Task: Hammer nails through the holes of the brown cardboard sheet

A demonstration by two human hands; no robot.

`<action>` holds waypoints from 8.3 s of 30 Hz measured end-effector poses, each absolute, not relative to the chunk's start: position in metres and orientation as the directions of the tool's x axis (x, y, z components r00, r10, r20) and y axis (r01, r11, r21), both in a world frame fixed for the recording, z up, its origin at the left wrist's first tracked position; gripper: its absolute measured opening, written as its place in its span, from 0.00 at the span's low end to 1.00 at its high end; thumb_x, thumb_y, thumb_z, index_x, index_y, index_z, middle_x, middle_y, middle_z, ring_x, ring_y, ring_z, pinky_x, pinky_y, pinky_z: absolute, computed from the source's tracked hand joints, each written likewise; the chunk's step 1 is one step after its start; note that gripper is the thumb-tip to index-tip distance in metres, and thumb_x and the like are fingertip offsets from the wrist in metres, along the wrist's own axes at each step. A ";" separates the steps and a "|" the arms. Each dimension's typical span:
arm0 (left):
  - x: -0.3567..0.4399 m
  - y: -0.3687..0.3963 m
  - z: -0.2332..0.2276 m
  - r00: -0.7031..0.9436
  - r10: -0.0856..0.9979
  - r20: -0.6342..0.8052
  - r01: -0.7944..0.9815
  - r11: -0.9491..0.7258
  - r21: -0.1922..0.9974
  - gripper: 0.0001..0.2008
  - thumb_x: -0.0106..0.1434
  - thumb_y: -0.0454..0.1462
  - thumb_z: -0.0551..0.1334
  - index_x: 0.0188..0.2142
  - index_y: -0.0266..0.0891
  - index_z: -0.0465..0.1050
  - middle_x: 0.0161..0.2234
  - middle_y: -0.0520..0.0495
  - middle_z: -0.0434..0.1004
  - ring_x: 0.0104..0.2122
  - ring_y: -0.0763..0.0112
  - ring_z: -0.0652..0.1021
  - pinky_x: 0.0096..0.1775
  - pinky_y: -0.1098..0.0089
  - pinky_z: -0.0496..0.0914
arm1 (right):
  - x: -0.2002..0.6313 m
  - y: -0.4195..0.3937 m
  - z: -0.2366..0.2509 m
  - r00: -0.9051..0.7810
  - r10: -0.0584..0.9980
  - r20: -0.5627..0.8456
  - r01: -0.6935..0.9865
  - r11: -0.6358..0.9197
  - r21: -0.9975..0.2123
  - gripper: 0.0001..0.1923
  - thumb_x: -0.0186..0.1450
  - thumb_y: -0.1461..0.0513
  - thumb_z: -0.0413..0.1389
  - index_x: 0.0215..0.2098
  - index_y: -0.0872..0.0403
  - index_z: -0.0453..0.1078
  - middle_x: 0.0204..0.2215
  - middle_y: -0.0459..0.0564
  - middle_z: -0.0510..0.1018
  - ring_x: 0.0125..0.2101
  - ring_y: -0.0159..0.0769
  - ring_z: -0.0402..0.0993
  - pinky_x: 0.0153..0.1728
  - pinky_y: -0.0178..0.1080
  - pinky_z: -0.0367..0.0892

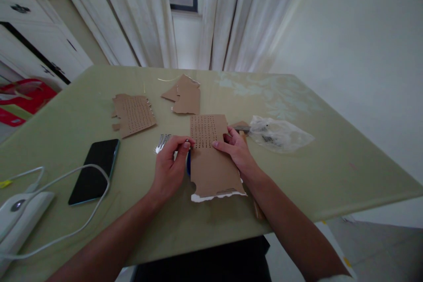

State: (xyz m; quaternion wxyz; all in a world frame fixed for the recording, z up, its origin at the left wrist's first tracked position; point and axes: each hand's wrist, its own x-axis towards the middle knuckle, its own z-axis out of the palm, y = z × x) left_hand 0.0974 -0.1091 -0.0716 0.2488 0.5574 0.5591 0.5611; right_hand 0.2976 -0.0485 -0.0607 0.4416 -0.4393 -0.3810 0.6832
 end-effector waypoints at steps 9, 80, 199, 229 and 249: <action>0.097 -0.110 -0.062 -0.192 0.895 0.403 0.427 -0.293 0.856 0.11 0.76 0.42 0.60 0.39 0.46 0.80 0.36 0.48 0.82 0.36 0.61 0.79 0.44 0.61 0.75 | 0.298 -0.050 -0.057 -0.211 0.937 -0.279 -0.248 -0.328 -0.912 0.30 0.52 0.56 0.76 0.51 0.45 0.74 0.43 0.47 0.89 0.42 0.50 0.87 0.44 0.50 0.81; 0.090 -0.085 -0.078 0.008 0.820 0.572 0.380 -0.532 0.757 0.13 0.78 0.39 0.60 0.38 0.43 0.81 0.37 0.46 0.84 0.38 0.61 0.81 0.43 0.63 0.74 | 0.330 -0.095 0.066 -0.463 0.882 0.087 0.768 0.448 -0.458 0.17 0.80 0.52 0.52 0.34 0.49 0.63 0.28 0.43 0.68 0.30 0.37 0.67 0.36 0.40 0.55; 0.011 -0.070 -0.087 -0.266 0.961 -0.068 0.897 0.273 0.347 0.13 0.72 0.43 0.60 0.47 0.39 0.77 0.47 0.36 0.87 0.48 0.47 0.85 0.52 0.54 0.76 | 0.348 -0.033 -0.029 0.292 0.792 0.537 0.084 0.538 -0.839 0.18 0.75 0.46 0.64 0.39 0.51 0.74 0.18 0.34 0.63 0.14 0.25 0.57 0.15 0.30 0.53; 0.039 -0.077 -0.089 0.187 0.977 0.106 0.881 -0.215 0.421 0.11 0.75 0.39 0.59 0.39 0.43 0.81 0.42 0.40 0.83 0.46 0.52 0.81 0.52 0.55 0.76 | 0.347 -0.034 -0.031 0.280 0.798 0.534 0.071 0.538 -0.840 0.16 0.76 0.48 0.64 0.39 0.51 0.76 0.20 0.37 0.64 0.17 0.26 0.59 0.16 0.31 0.56; 0.080 -0.105 -0.055 -0.201 0.940 0.276 0.188 -0.240 0.952 0.09 0.69 0.45 0.73 0.41 0.43 0.81 0.38 0.46 0.91 0.40 0.61 0.89 0.48 0.61 0.84 | 0.346 -0.036 -0.031 0.273 0.827 0.492 0.052 0.498 -0.866 0.17 0.75 0.47 0.65 0.40 0.50 0.75 0.21 0.37 0.63 0.17 0.26 0.59 0.16 0.31 0.56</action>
